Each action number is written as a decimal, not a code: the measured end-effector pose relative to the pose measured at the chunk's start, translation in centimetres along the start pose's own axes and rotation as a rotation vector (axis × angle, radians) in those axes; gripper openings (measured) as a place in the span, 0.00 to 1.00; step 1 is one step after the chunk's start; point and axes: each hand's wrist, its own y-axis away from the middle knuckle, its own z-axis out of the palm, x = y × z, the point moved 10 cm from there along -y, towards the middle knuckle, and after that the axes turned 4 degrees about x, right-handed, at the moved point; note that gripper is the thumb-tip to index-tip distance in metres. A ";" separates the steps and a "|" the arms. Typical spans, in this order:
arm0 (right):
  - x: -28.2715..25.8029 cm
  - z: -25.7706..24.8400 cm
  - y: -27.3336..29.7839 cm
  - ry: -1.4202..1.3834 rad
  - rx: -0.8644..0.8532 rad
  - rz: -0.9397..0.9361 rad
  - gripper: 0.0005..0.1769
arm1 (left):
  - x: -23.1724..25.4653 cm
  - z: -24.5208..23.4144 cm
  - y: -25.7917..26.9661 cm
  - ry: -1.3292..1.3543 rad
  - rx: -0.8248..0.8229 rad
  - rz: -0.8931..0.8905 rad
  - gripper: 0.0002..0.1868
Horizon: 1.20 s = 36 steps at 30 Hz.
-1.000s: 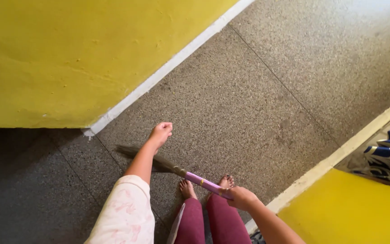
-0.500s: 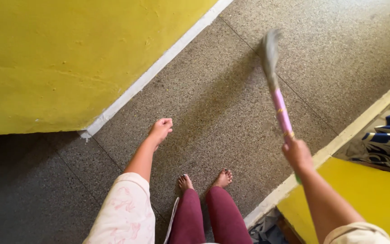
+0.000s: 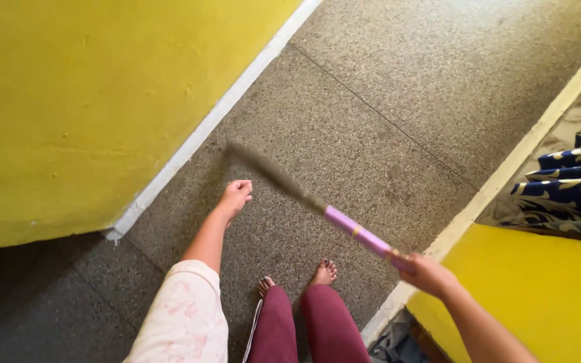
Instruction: The recorder is sweeping the floor and walls of a hallway and room using a grass broom.
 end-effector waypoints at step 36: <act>-16.8 -20.9 -12.9 -0.432 0.564 0.606 0.46 | 20.3 18.6 -24.5 -0.371 -0.623 0.130 0.19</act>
